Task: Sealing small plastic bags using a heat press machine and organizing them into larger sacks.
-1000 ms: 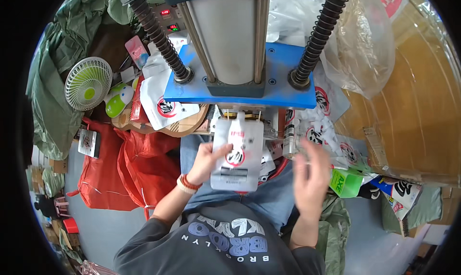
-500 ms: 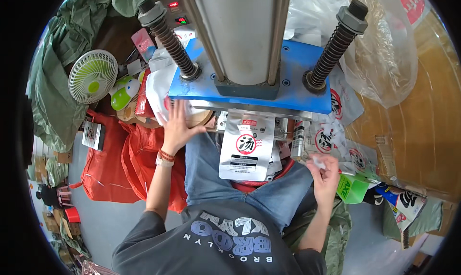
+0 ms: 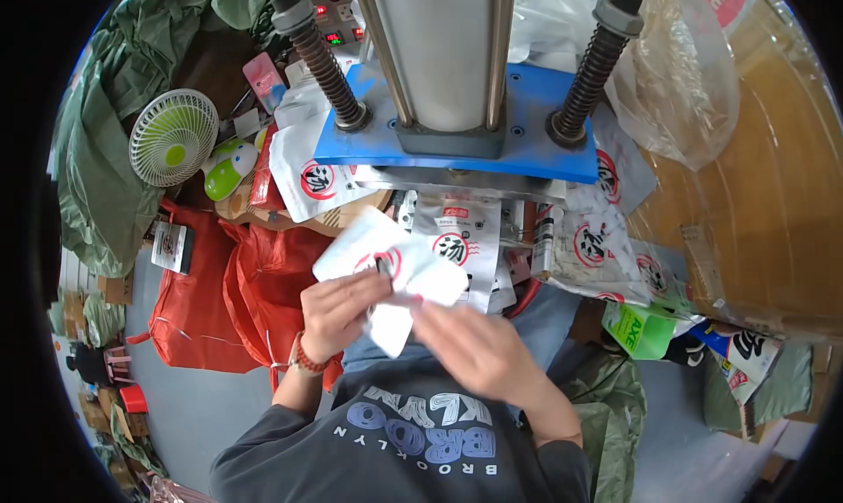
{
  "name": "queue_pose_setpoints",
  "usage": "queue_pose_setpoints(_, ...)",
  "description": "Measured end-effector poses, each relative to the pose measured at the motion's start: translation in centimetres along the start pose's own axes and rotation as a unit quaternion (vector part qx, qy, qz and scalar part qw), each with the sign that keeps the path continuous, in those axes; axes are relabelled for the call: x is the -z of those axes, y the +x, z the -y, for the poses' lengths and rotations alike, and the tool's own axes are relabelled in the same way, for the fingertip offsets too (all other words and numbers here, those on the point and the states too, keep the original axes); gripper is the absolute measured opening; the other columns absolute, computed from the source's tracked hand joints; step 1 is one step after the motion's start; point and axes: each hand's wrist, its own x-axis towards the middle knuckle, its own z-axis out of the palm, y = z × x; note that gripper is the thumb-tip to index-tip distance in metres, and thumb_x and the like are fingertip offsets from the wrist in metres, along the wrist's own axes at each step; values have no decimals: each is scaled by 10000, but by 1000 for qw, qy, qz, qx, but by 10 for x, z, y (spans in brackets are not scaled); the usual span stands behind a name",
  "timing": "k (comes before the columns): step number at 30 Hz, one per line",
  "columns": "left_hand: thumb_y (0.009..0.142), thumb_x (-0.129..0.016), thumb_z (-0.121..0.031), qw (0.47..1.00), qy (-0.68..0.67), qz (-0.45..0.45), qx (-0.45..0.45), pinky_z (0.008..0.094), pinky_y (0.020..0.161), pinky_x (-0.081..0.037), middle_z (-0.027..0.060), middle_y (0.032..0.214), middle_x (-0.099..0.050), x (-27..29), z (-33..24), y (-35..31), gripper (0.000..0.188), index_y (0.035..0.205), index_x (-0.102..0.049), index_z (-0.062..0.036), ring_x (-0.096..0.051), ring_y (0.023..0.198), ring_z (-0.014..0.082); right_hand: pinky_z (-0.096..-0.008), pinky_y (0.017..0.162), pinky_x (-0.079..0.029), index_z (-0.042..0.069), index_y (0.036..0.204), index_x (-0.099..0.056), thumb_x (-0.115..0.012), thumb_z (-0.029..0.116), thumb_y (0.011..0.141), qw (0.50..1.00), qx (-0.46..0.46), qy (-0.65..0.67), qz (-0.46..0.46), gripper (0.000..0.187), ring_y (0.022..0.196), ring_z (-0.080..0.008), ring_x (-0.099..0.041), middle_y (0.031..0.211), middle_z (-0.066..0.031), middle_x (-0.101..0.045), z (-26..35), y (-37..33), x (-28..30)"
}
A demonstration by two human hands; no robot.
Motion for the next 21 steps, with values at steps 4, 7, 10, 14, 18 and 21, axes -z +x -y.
queue_pose_setpoints(4, 742, -643, -19, 970, -214, 108, -27, 327, 704, -585, 69, 1057, -714, 11, -12, -3, 331, 1068, -695, -41, -714, 871, 226, -287, 687, -498, 65, 996, -734, -817, 200, 687, 994, 49, 61, -75, 347, 777, -188, -598, 962, -21, -692, 8, -12, 12)
queue_pose_setpoints(7, 852, -651, -115, 929, -318, 135, 132, 266, 582, -530, 106, 895, -722, -35, -7, 1, 185, 985, -703, 1, -694, 709, 159, -408, 879, -444, 24, 1126, -673, -821, 281, 676, 984, -175, -4, 32, 539, 945, -277, -586, 1056, -81, -678, -5, -15, 5)
queue_pose_setpoints(10, 931, -663, -270, 754, -439, 154, 463, 207, 529, -433, 21, 711, -700, -84, 6, 7, 303, 826, -719, 9, -592, 606, 27, -402, 951, -436, -11, 1213, -603, -751, 215, 809, 966, -232, 15, -117, 486, 1088, -294, -578, 1165, -148, -629, -23, -13, 7)
queue_pose_setpoints(14, 937, -629, -143, 616, -640, 51, 457, 248, 650, -544, 66, 892, -715, -110, 36, 26, 202, 1012, -676, 40, -672, 732, 105, -387, 945, -445, -15, 1214, -572, -575, 32, 910, 927, -277, 46, -248, 308, 1111, -327, -574, 1249, -169, -586, -52, -22, 30)
queue_pose_setpoints(18, 927, -626, -102, 612, -592, 53, 522, 244, 705, -522, 62, 989, -700, -111, 35, 43, 173, 1048, -665, 14, -656, 819, 95, -393, 975, -431, -11, 1225, -559, -488, 31, 948, 915, -352, -119, -155, 290, 1114, -344, -572, 1237, -179, -587, -119, -37, -3)
queue_pose_setpoints(21, 909, -682, -226, 736, -484, 127, 456, 247, 723, -494, 32, 912, -699, -98, 45, 42, 299, 1084, -666, 16, -631, 821, 89, -432, 926, -447, 10, 1236, -539, -509, -53, 837, 918, -384, -84, 41, 405, 1063, -407, -549, 1163, -209, -580, -154, -70, -23)
